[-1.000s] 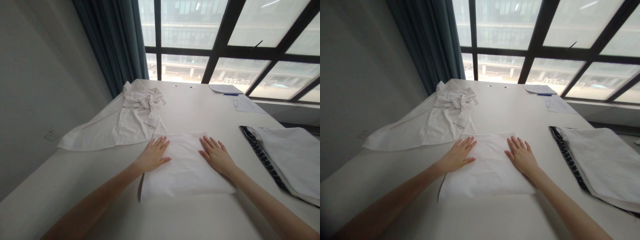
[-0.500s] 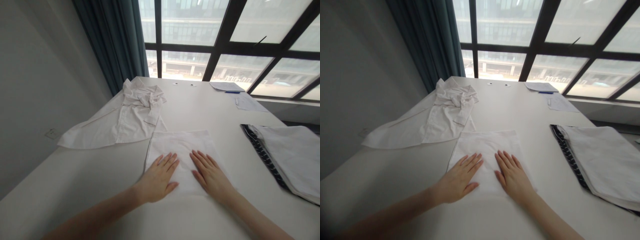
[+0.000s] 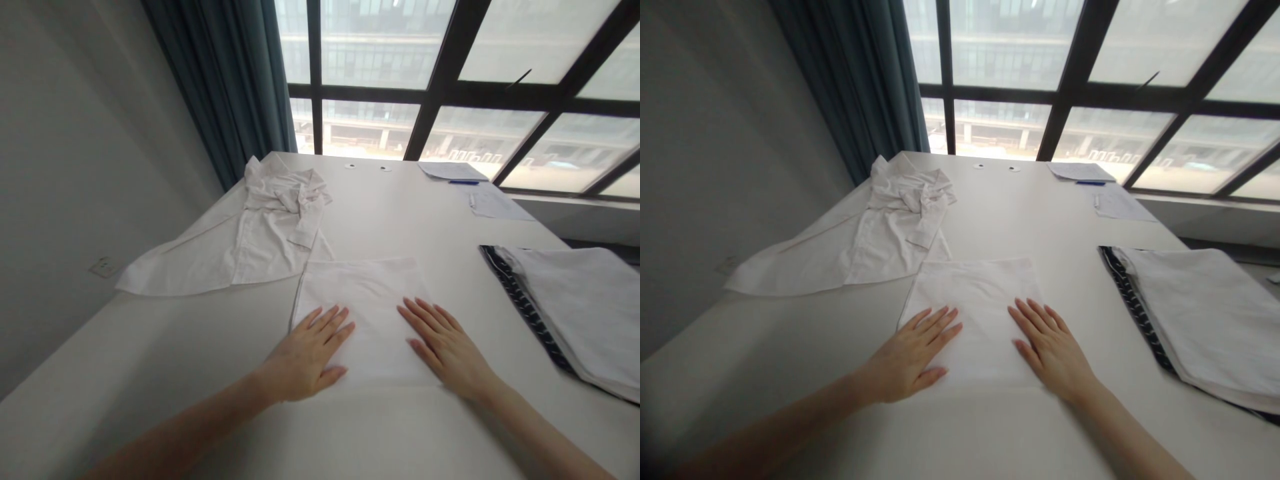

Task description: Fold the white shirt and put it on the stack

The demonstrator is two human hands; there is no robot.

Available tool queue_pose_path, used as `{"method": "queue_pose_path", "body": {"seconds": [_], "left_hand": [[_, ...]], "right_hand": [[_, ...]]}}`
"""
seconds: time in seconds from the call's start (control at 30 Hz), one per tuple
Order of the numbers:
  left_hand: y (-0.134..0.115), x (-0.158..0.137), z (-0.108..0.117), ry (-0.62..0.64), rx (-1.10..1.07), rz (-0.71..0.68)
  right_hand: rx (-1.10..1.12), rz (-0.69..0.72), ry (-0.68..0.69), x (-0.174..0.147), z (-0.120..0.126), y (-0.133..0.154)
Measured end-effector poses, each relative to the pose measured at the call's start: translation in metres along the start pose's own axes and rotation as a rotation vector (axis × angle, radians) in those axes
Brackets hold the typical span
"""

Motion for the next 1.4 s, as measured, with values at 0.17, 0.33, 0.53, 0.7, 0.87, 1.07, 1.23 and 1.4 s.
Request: {"method": "queue_pose_path", "body": {"seconds": [0.17, 0.33, 0.53, 0.7, 0.87, 1.07, 1.23, 1.4], "left_hand": [[-0.015, -0.017, 0.003, -0.014, -0.034, -0.103], [-0.021, -0.031, -0.003, -0.073, 0.054, -0.144], [0.009, -0.006, 0.003, -0.080, 0.146, -0.138], [0.019, 0.026, 0.008, -0.078, 0.190, -0.066], [0.007, 0.046, 0.000, -0.084, 0.198, -0.050], [0.011, 0.058, 0.007, -0.027, 0.126, -0.098], [0.020, 0.067, 0.026, 0.050, -0.023, -0.033], [0.014, 0.068, 0.032, 0.067, 0.084, 0.049]], "right_hand": [[-0.043, -0.065, -0.091, -0.011, 0.009, -0.013], [0.059, 0.114, -0.240, -0.021, 0.037, 0.019], [0.085, 0.313, -0.072, -0.008, 0.021, 0.059], [0.155, 0.221, -0.059, 0.018, 0.013, 0.039], [0.246, 0.196, 0.030, 0.029, 0.019, 0.030], [0.144, 0.191, -0.014, 0.031, 0.024, 0.039], [0.072, 0.099, -0.071, 0.032, 0.024, 0.032], [0.144, 0.071, 0.048, 0.043, 0.025, 0.015]]}}
Point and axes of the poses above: each hand's wrist, its own x-axis towards the middle knuckle, its own z-axis out of the back of the hand, y = z × x, the point moved 8 cm from there along x, towards the middle knuckle, and after that the axes turned 6 degrees about -x, right-handed, at the moved point
